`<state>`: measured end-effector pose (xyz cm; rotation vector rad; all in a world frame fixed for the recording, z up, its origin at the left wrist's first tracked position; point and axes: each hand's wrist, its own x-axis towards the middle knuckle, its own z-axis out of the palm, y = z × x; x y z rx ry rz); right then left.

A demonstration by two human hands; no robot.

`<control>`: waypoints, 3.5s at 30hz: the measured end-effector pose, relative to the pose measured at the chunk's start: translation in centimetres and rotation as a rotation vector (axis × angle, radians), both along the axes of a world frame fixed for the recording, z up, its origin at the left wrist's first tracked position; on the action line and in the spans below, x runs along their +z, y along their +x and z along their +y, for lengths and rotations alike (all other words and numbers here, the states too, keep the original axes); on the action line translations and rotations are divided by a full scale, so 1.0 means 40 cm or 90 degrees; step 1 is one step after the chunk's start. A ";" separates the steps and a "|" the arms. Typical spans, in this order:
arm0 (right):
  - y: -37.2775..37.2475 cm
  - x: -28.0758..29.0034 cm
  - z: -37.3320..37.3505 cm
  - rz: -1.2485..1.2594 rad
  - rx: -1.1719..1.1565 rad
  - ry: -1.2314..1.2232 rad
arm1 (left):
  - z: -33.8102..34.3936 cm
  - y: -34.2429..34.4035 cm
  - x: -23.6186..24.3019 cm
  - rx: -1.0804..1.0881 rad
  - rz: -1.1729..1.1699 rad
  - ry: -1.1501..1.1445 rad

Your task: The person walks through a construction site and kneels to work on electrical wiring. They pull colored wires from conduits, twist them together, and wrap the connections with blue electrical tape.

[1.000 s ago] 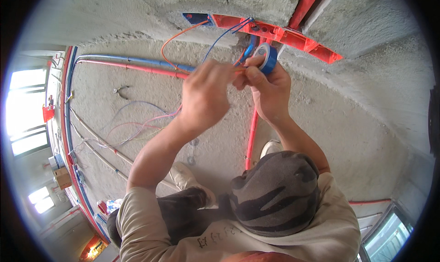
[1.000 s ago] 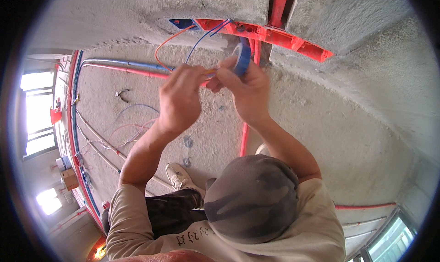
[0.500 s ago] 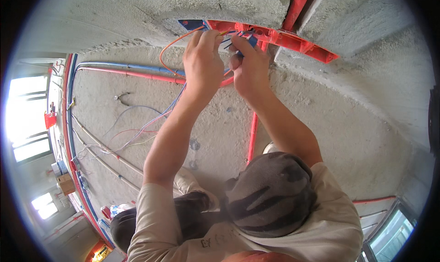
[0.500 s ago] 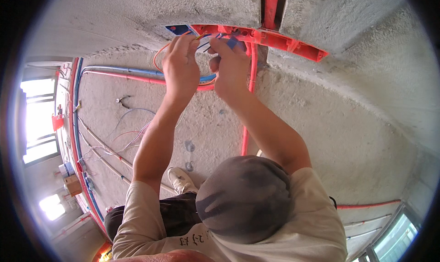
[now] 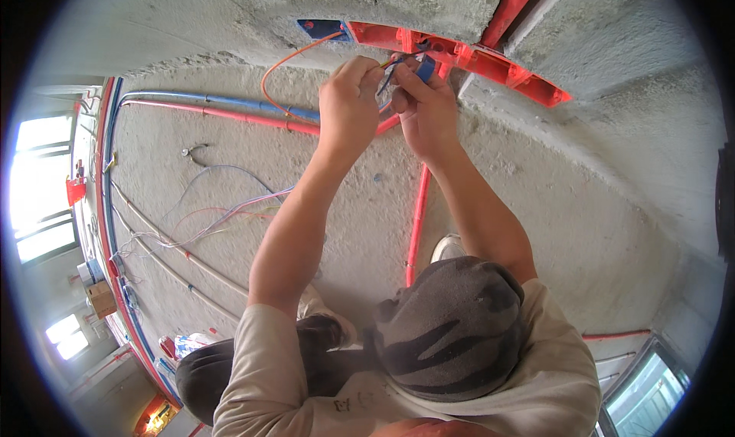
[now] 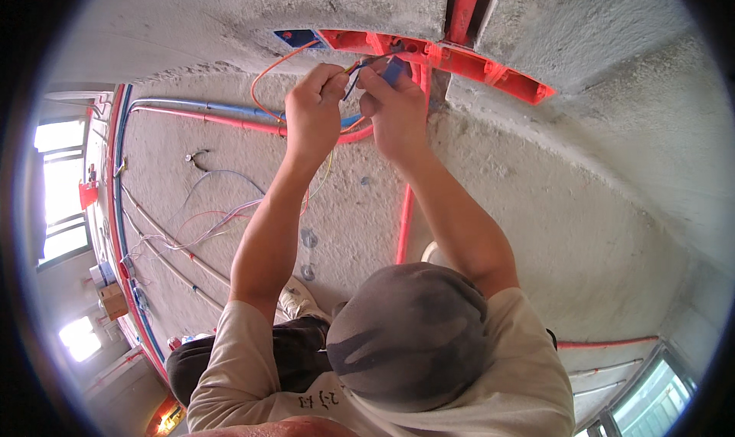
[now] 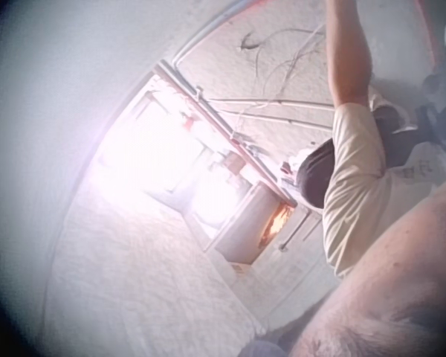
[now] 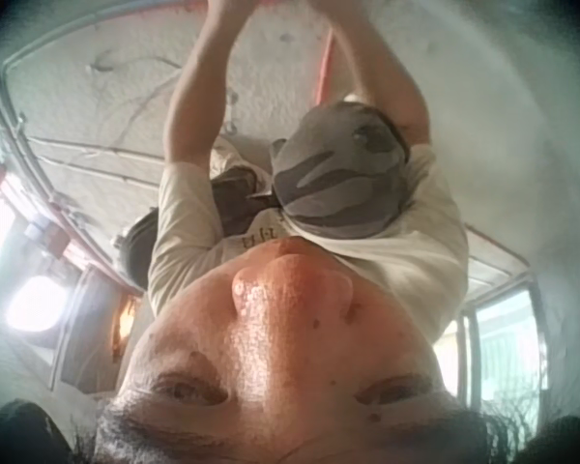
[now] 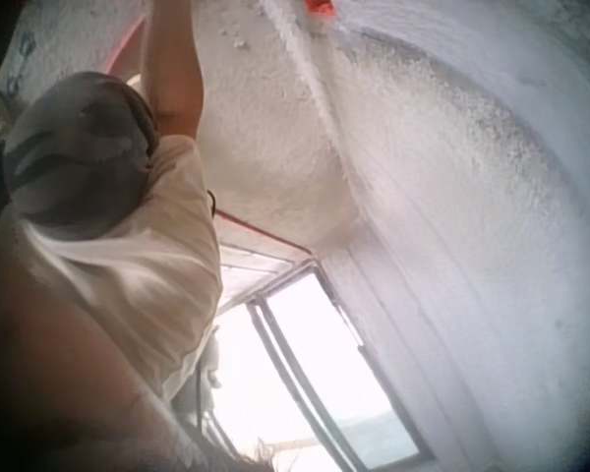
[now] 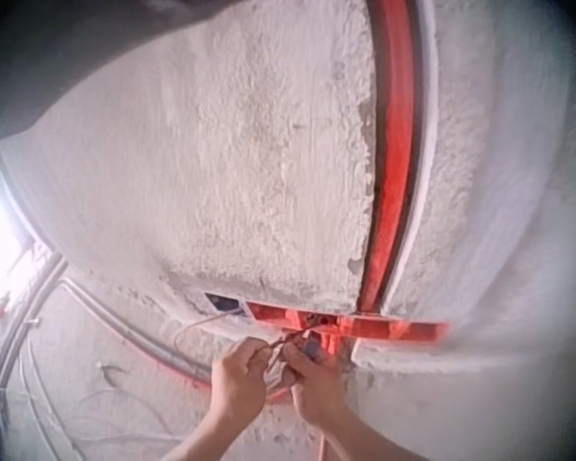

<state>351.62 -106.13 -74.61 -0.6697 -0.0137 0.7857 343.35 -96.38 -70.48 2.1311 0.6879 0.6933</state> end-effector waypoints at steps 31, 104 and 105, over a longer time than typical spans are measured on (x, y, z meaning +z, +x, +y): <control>-0.010 -0.034 0.028 -0.136 0.019 -0.013 | -0.041 -0.019 0.010 0.059 0.067 0.010; -0.012 0.033 -0.113 -0.912 0.084 -0.376 | 0.016 -0.023 -0.034 -0.039 -0.003 -0.053; -0.021 0.026 -0.113 -0.909 0.083 -0.382 | 0.016 -0.023 -0.034 -0.025 0.002 -0.085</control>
